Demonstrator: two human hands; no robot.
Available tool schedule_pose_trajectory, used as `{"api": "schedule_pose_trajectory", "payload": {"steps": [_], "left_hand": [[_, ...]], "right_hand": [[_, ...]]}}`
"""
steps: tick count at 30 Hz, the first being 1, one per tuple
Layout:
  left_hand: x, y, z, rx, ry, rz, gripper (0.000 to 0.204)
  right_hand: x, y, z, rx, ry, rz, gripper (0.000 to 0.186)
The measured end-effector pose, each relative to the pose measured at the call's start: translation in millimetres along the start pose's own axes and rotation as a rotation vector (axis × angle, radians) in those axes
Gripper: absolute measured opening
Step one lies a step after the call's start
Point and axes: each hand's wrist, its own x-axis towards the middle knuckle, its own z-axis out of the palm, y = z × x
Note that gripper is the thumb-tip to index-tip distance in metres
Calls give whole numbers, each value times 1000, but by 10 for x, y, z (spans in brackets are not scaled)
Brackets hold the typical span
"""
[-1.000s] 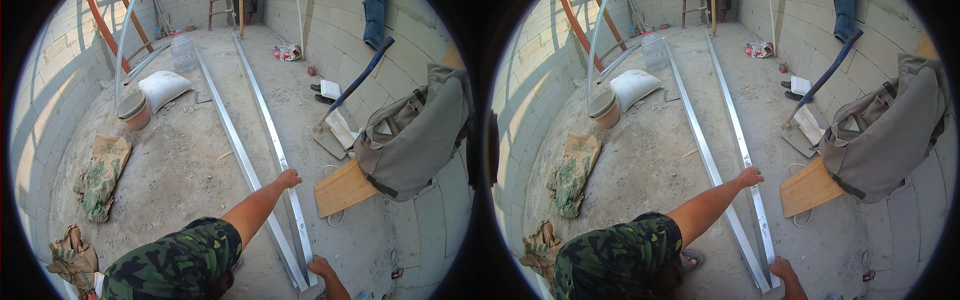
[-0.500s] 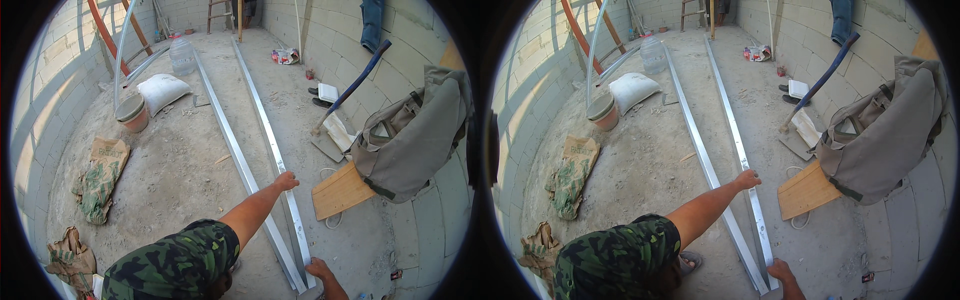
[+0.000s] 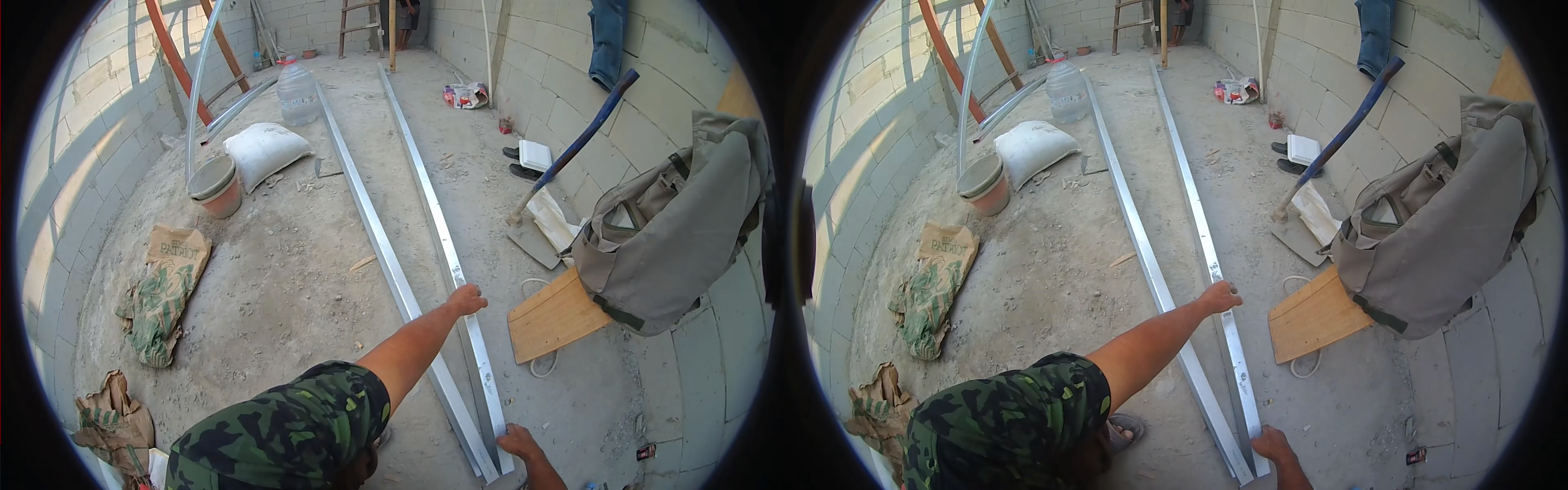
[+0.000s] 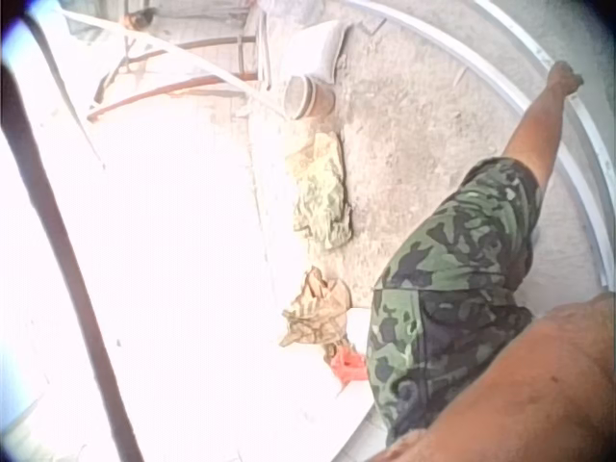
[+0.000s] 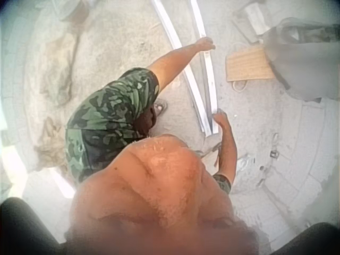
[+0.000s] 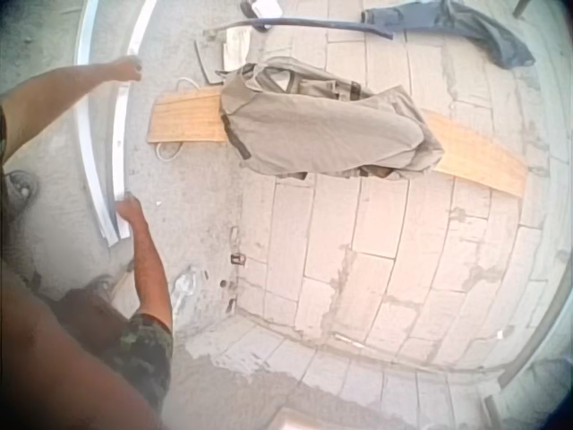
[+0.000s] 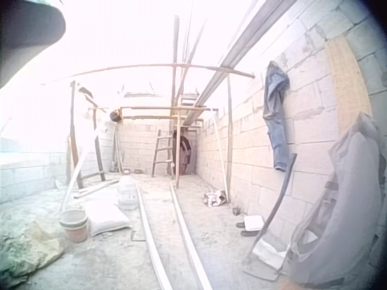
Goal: The person cuts a metal beam using tin snips while another person assists by holding the beam, and then moves the cut sections to another part of the floor.
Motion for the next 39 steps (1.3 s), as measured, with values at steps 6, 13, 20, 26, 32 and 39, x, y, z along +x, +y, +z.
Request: {"api": "schedule_pose_trajectory", "payload": {"steps": [6, 13, 20, 26, 32, 39], "left_hand": [[24, -14, 14, 6, -6, -3, 41], [2, -13, 6, 13, -5, -2, 41], [-21, 30, 5, 9, -19, -5, 42], [-25, 15, -9, 10, -42, 3, 44], [-33, 41, 11, 1, -23, 33, 41], [-14, 26, 26, -30, -15, 21, 40]], "right_hand": [[36, 35, 17, -10, -19, -4, 56], [10, -16, 13, -13, 3, 11, 56], [12, 7, 19, 0, 10, 6, 54], [-19, -40, -16, 17, -21, 26, 56], [-4, -4, 4, 0, -8, 12, 57], [-11, -4, 9, 9, 0, 4, 57]]}}
